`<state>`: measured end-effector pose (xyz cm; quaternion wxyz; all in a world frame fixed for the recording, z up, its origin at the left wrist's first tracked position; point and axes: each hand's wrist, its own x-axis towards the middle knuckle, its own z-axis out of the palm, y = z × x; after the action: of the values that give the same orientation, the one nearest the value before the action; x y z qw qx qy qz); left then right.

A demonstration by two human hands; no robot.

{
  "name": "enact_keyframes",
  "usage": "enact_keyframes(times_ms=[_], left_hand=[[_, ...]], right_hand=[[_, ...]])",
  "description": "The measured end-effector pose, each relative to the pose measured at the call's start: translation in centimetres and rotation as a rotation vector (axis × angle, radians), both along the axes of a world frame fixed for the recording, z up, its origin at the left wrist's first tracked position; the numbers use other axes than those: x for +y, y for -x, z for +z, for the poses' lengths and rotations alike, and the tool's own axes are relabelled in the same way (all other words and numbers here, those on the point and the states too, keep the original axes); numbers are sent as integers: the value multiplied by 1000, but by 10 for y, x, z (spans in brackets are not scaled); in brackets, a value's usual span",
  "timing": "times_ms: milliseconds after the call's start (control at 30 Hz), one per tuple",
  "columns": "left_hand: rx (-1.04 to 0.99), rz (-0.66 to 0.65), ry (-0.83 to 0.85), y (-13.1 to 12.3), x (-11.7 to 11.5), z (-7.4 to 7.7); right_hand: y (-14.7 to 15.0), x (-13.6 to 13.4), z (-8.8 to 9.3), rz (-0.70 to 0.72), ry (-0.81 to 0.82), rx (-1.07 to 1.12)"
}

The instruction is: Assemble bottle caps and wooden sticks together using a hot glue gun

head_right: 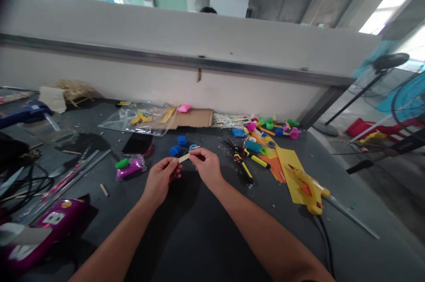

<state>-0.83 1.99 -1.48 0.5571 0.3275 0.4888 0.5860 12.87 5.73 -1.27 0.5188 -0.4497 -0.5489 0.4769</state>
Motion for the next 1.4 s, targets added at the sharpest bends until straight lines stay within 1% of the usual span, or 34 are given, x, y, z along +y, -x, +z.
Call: enact_keyframes(times_ms=[200, 333, 500, 667, 767, 867, 967, 1033, 1133, 1267, 1400], left_hand=[[-137, 28, 27, -3, 1, -2], [-184, 35, 55, -3, 0, -1], [-223, 13, 67, -4, -1, 0], [-284, 7, 115, -3, -3, 0], [-250, 6, 114, -4, -5, 2], [-153, 1, 89, -6, -6, 3], [-43, 39, 60, -7, -6, 2], [-6, 63, 33, -7, -5, 1], [-25, 84, 14, -7, -4, 0], [-122, 70, 35, -9, -4, 0], [-212, 65, 50, -10, -4, 0]], right_hand=[[4, -1, -1, -7, -1, 47], [4, -2, 0, -6, -5, 36], [2, -2, 0, -14, -11, 24], [2, -3, 2, -45, -13, 12], [2, -3, 3, -42, 0, 4], [2, -3, 2, -25, 3, 3], [3, -3, 0, -10, 8, 18], [4, -4, 0, -9, 15, 38], [5, -6, 2, -21, 27, 48], [6, -8, 3, -70, 16, 1], [7, -9, 1, -106, -16, -22]])
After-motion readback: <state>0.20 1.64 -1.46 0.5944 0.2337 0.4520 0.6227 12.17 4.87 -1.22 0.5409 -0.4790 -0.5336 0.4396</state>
